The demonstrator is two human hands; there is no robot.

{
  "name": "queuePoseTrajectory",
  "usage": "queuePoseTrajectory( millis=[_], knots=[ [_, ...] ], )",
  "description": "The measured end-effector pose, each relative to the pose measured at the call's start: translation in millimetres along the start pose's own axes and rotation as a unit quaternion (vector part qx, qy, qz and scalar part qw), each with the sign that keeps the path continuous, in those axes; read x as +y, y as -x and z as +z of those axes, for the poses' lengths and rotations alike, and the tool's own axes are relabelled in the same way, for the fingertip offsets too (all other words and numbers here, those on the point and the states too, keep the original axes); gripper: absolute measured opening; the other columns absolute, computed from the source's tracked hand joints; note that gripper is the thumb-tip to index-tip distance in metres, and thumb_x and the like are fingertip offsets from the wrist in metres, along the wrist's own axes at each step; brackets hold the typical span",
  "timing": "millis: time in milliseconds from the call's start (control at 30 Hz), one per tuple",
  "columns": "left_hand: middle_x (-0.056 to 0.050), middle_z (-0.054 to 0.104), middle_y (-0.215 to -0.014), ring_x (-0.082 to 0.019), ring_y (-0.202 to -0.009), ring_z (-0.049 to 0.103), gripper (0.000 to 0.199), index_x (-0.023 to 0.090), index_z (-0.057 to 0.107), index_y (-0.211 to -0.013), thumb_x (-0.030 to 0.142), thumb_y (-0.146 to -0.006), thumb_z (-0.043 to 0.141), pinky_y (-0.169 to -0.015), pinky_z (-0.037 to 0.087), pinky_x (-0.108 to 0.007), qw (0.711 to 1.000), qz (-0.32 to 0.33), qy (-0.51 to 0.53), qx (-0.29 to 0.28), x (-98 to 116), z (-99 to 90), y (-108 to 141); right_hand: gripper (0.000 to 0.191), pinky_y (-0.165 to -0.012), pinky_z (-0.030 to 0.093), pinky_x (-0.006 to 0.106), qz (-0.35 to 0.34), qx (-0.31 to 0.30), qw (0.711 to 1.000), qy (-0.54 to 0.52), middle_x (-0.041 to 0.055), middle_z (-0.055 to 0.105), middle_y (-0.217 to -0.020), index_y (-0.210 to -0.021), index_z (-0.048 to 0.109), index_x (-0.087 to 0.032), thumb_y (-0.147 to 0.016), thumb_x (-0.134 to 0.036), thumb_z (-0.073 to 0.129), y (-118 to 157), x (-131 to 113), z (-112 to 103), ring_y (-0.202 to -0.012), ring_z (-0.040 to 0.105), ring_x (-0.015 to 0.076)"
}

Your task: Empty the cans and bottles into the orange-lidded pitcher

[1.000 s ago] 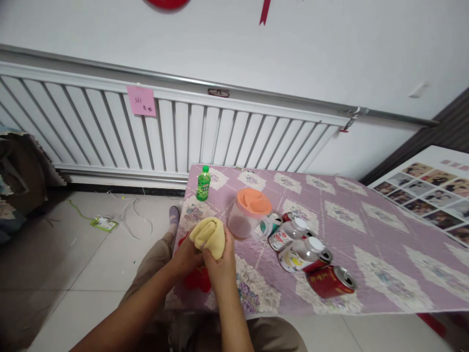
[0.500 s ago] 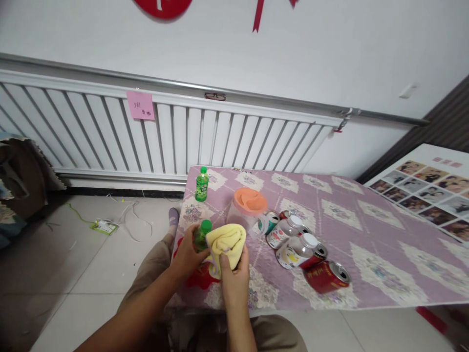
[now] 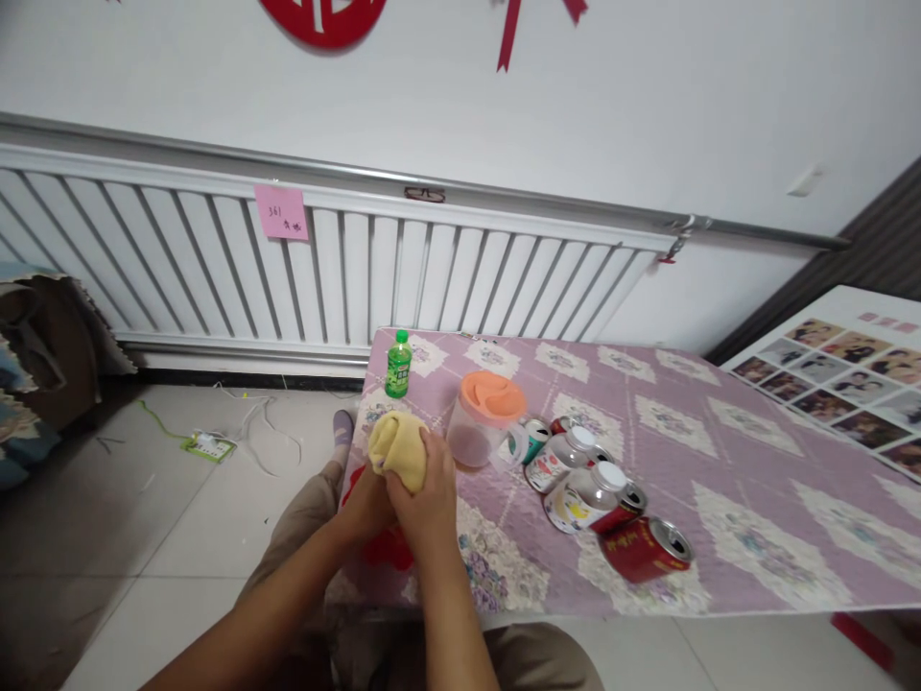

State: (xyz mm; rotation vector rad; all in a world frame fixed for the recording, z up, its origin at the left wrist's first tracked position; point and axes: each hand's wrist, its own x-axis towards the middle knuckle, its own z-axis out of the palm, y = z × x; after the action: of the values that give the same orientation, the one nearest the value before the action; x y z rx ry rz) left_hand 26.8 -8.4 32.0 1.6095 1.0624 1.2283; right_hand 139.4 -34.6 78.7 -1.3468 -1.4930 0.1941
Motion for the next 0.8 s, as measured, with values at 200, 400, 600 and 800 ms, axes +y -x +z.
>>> queuePoseTrajectory(
  millis=[200,400,600,800],
  knots=[
    [-0.012,0.058,-0.139,-0.026,-0.127,0.057,0.075,0.023,0.036,-0.144,0.024,-0.077,0.069,-0.109,0.045,-0.043,0.988,-0.017,0.098,-0.115,0.1,-28.4,-7.0,0.065,-0.102,0.048,0.046,0.086,-0.036,0.992,-0.089,0.0094,0.062,-0.131,-0.135,0.053,-0.024,-0.074,-0.032,0.071,1.4,-1.6,-8.8,-0.118,0.06,0.0277],
    [-0.009,0.059,-0.138,-0.031,-0.131,0.053,0.073,0.025,0.048,-0.14,0.02,-0.073,0.075,-0.111,0.043,-0.046,0.993,0.019,0.048,-0.105,1.3,-29.8,-12.9,0.07,-0.09,0.055,0.04,0.209,-0.043,0.957,-0.196,0.0106,0.068,-0.125,-0.136,0.052,-0.021,-0.074,-0.042,0.075,10.1,8.7,-10.3,-0.106,0.067,0.0271],
    [-0.011,0.056,-0.132,-0.027,-0.127,0.053,0.069,0.02,0.049,-0.133,0.02,-0.07,0.077,-0.112,0.041,-0.044,0.998,0.048,-0.018,-0.041,-7.7,-19.2,-8.1,0.07,-0.092,0.054,0.041,0.253,-0.036,0.928,-0.269,0.0103,0.07,-0.122,-0.136,0.054,-0.02,-0.075,-0.048,0.074,30.4,25.7,-9.5,-0.105,0.068,0.0263],
    [-0.012,0.057,-0.13,-0.026,-0.121,0.057,0.07,0.019,0.043,-0.129,0.02,-0.068,0.078,-0.106,0.044,-0.044,0.999,-0.009,-0.022,0.032,-2.3,-7.3,0.2,0.065,-0.089,0.054,0.041,0.291,0.013,0.926,-0.242,0.0103,0.071,-0.12,-0.135,0.055,-0.019,-0.08,-0.052,0.067,49.6,24.4,-12.1,-0.103,0.068,0.0264]
  ],
)
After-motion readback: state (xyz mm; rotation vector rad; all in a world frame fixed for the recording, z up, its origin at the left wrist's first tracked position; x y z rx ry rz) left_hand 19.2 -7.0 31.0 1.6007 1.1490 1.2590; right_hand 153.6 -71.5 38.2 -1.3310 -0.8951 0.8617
